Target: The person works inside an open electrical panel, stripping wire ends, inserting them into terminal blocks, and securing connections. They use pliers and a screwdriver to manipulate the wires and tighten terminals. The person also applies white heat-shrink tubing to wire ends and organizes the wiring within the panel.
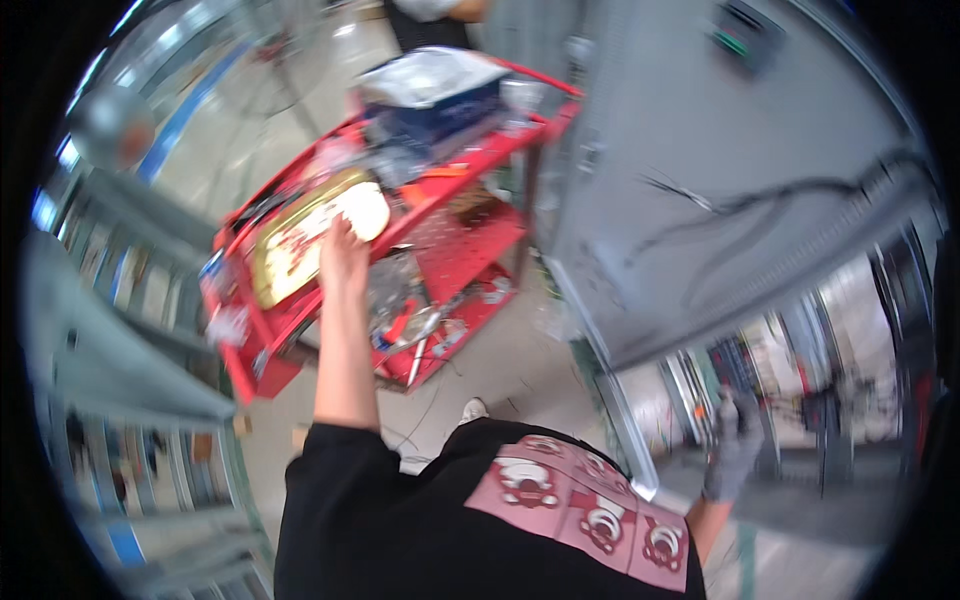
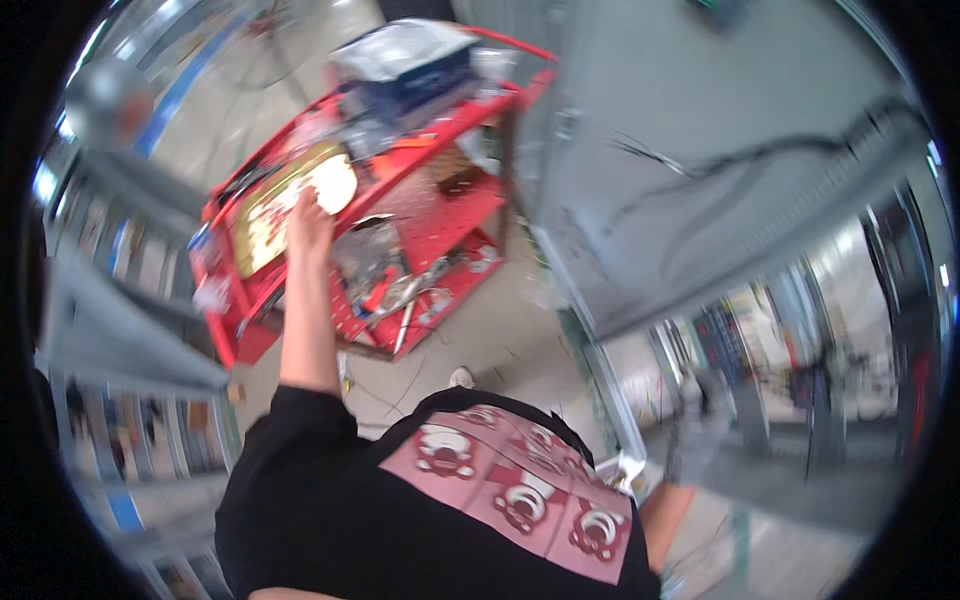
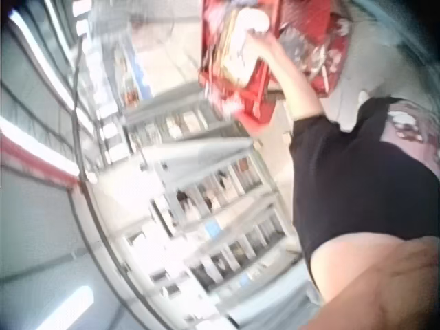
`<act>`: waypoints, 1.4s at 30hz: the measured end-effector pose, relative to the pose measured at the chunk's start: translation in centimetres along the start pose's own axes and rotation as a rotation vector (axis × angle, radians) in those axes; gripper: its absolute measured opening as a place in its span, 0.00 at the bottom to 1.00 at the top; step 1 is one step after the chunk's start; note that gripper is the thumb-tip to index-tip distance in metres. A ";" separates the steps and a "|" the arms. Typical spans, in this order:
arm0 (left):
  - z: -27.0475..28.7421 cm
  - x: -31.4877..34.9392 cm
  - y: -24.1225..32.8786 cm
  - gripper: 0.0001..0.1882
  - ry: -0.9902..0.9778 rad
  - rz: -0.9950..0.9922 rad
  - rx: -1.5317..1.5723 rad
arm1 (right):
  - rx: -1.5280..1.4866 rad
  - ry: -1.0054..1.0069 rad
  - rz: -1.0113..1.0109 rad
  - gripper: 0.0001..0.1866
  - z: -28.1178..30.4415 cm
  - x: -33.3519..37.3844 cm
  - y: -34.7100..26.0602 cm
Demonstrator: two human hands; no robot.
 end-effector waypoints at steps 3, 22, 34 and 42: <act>-11.1 9.5 -6.2 0.10 -0.095 -0.069 -0.476 | 0.076 -0.007 -0.035 0.11 -2.0 -0.5 -1.2; -38.5 38.6 -29.9 0.10 -1.150 0.375 -0.406 | -0.112 0.010 0.104 0.09 7.3 4.1 0.7; -41.8 41.7 -37.6 0.09 -1.333 0.531 -0.523 | -0.069 0.186 -0.077 0.08 12.2 2.1 4.2; -45.6 39.0 -40.3 0.06 -1.468 0.561 -0.398 | -0.091 0.202 -0.210 0.10 11.9 -1.4 5.1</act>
Point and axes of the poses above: each hand's wrist, its own x-axis away from the middle knuckle, its own z-axis out of the back of the hand, y = z × x, the point moved 9 cm from there along -x, towards the middle knuckle, and after that the axes turned 10 degrees about z, right-handed, at the moved point
